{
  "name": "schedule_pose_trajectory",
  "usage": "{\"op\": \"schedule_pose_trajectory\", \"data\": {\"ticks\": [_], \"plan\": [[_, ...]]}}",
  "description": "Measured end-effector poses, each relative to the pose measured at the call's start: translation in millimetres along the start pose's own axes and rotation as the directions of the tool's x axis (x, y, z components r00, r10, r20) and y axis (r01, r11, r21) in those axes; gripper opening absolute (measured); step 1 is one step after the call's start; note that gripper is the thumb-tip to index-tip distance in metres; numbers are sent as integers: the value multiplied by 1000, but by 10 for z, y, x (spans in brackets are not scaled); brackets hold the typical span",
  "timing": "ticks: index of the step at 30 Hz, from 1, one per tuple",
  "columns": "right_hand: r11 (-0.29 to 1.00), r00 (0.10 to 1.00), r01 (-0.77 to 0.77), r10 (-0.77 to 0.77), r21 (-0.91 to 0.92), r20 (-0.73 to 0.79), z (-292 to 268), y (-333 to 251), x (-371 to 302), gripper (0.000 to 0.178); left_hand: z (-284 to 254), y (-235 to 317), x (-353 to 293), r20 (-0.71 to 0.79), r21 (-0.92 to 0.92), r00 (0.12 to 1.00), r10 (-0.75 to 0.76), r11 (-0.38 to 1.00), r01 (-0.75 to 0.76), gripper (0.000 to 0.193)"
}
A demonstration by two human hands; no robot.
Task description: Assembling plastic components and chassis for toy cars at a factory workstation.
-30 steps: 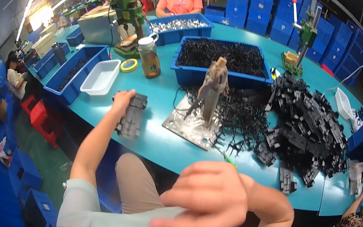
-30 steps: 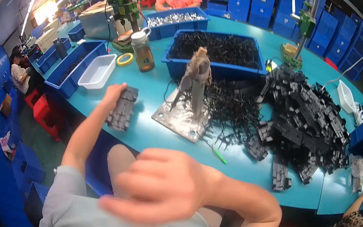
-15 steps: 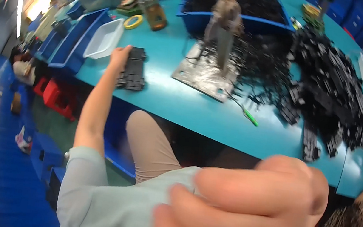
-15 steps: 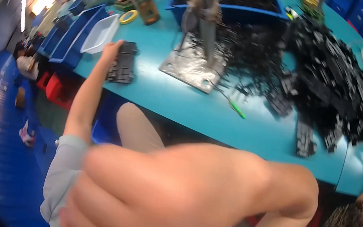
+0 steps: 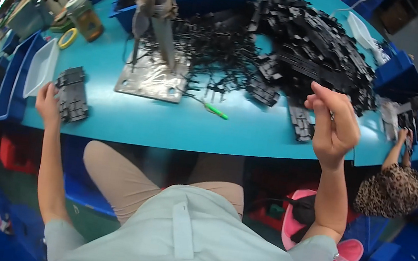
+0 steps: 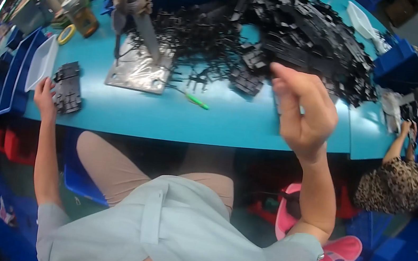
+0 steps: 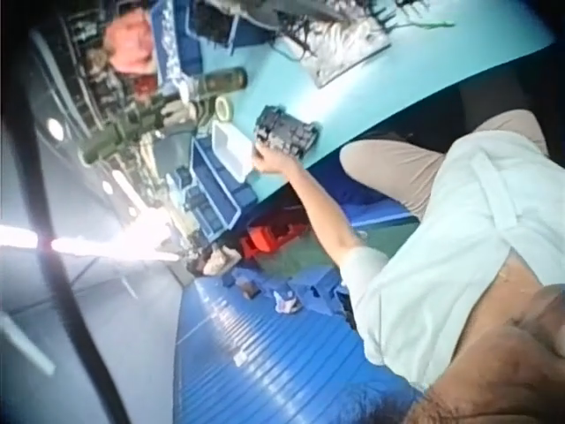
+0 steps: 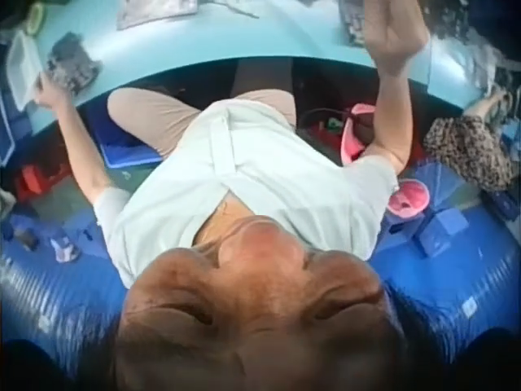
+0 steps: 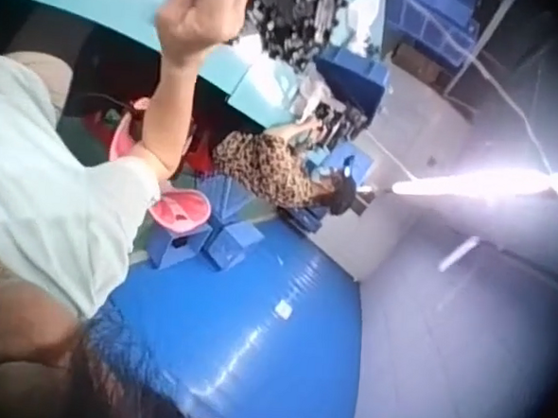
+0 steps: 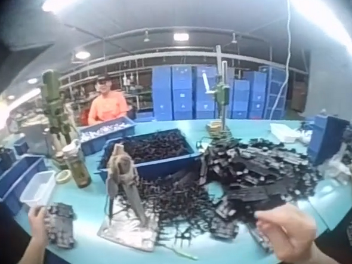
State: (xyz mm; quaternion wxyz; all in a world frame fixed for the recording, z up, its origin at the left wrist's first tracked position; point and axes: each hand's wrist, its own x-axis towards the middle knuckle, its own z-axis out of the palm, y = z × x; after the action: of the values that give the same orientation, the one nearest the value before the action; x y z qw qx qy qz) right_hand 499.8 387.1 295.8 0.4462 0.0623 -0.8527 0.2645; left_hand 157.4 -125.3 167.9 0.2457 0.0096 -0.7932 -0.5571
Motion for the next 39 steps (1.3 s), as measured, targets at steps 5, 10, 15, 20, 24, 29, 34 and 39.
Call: {"op": "schedule_pose_trajectory", "data": {"ticks": [5,10,15,20,24,29,34,39], "plan": [[860,902,-422,430,-286,-38,-213,552,-754,16,-18,515,-1124,211,-169,972,-101,976,138,17],[780,923,-225,363,-584,130,-5,567,-1086,32,240,988,-2025,281,-215,945,169,970,-110,14],[739,943,-148,307,-658,132,49,721,-1152,23,365,996,-1992,411,-102,838,359,931,-349,16],[831,976,-158,212,-534,41,-98,714,-958,16,269,647,-1676,533,277,750,392,756,-593,17],[857,993,-84,115,-509,29,-220,639,-880,18,151,362,-1439,474,294,847,240,864,-409,24],[868,997,-77,72,-491,-28,-372,526,-822,19,118,226,-1292,426,317,889,168,892,-321,23],[853,856,-488,426,-185,-292,-470,488,-786,16,165,421,-1411,385,279,908,166,917,-286,20],[556,509,-682,827,474,-238,-498,500,-647,17,293,837,-1717,414,90,872,263,941,-327,13]]}}
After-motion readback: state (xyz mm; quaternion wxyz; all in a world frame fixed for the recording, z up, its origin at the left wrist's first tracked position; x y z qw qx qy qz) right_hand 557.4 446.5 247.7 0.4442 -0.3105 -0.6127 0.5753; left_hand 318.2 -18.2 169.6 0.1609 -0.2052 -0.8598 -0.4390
